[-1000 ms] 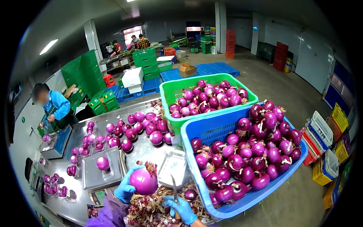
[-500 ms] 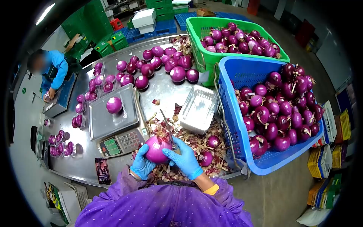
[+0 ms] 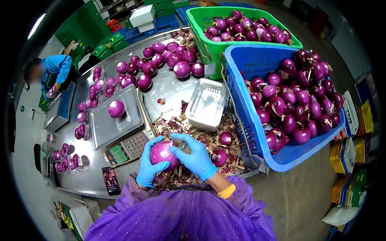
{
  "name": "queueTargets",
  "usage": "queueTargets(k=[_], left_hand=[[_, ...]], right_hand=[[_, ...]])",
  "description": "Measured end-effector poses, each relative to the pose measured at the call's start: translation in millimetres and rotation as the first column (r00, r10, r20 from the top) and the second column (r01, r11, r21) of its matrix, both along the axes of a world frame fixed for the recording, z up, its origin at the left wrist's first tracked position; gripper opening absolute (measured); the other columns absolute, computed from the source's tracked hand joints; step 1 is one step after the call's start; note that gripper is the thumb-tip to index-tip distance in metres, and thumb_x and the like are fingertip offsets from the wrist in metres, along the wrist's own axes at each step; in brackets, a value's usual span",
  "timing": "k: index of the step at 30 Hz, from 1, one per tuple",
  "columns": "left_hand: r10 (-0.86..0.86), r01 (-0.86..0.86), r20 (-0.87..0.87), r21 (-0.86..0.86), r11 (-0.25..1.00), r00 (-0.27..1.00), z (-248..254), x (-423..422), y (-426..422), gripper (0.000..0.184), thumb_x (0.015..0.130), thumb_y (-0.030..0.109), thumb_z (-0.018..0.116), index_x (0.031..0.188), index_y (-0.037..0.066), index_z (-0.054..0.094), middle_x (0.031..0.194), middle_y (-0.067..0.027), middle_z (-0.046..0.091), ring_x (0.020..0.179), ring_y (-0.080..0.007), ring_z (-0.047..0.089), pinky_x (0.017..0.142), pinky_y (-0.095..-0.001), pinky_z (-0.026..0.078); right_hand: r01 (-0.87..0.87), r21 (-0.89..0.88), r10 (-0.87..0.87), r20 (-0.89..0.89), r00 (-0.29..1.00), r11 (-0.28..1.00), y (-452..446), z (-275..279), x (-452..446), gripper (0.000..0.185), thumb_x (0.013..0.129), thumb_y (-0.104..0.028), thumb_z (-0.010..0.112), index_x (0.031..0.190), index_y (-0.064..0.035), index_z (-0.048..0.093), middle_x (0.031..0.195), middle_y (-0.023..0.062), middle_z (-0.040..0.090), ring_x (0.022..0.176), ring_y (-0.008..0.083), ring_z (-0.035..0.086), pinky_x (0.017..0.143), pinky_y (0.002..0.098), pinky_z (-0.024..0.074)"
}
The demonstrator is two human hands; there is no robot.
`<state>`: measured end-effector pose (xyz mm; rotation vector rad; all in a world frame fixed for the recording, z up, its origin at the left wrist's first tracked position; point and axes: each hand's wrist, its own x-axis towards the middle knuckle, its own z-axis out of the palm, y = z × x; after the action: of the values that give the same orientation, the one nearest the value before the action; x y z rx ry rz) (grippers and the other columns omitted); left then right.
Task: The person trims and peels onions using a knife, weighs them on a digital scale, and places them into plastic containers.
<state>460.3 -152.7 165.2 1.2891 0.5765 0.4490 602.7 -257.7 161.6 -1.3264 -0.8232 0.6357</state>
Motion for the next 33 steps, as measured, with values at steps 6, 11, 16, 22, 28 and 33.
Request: queueTargets(k=[6,11,16,22,28,33], left_hand=[[0.077,-0.075,-0.009,0.158,0.985,0.997,-1,-6,-1,0.096,0.061,0.026,0.089,0.137,0.001,0.036,0.127,-0.0133,0.047,0.115,-0.0230,0.053,0.098,-0.0350,0.047],[0.087,-0.064,-0.054,0.329,0.942,0.995,-11,-5,4,0.097,0.058,0.028,0.090,0.135,0.000,0.037,0.125,-0.0122,0.047,0.115,-0.0227,0.052,0.099,-0.0339,0.045],[0.112,-0.080,-0.044,0.450,0.889,0.993,-6,-6,1,0.095,0.057,0.029,0.091,0.132,0.000,0.039,0.122,-0.0109,0.046,0.113,-0.0217,0.051,0.098,-0.0334,0.043],[0.142,-0.146,0.041,0.406,0.902,0.989,-7,-5,0,0.096,0.057,0.030,0.091,0.132,0.000,0.038,0.122,-0.0110,0.045,0.113,-0.0217,0.050,0.098,-0.0339,0.043],[0.109,-0.119,0.047,0.429,0.895,0.993,-5,-5,5,0.094,0.058,0.028,0.090,0.131,0.001,0.038,0.122,-0.0105,0.045,0.112,-0.0208,0.050,0.098,-0.0333,0.043],[0.105,-0.127,0.116,0.204,0.971,0.988,7,-9,-1,0.097,0.058,0.029,0.091,0.132,0.002,0.036,0.123,-0.0127,0.047,0.113,-0.0228,0.052,0.098,-0.0356,0.046]], right_hand=[[0.192,-0.214,-0.184,0.056,0.981,0.958,-28,-13,7,0.021,0.088,-0.008,0.063,0.109,-0.0064,0.061,0.087,0.0029,0.064,0.065,0.0086,0.060,0.050,0.0240,0.0470],[0.184,-0.260,-0.007,0.562,0.827,0.948,-36,-11,-16,0.023,0.082,-0.011,0.064,0.103,-0.0092,0.055,0.080,0.0102,0.058,0.067,0.0294,0.062,0.057,0.0376,0.0498],[0.218,-0.354,0.018,0.556,0.831,0.909,-30,-21,-19,0.014,0.081,-0.010,0.062,0.094,-0.0074,0.055,0.080,0.0134,0.057,0.068,0.0339,0.060,0.057,0.0405,0.0475],[0.206,-0.294,-0.017,0.536,0.844,0.933,-23,-13,-23,0.013,0.081,-0.009,0.061,0.092,-0.0067,0.055,0.076,0.0139,0.057,0.066,0.0342,0.060,0.056,0.0411,0.0472],[0.231,-0.249,-0.039,0.596,0.802,0.941,-20,-11,-22,0.015,0.080,-0.008,0.062,0.094,-0.0062,0.054,0.075,0.0149,0.057,0.065,0.0345,0.060,0.056,0.0403,0.0479],[0.133,-0.563,0.083,0.342,0.936,0.816,-38,-69,-12,0.017,0.090,-0.021,0.057,0.102,-0.0091,0.053,0.078,0.0175,0.063,0.068,0.0363,0.064,0.061,0.0440,0.0516]])
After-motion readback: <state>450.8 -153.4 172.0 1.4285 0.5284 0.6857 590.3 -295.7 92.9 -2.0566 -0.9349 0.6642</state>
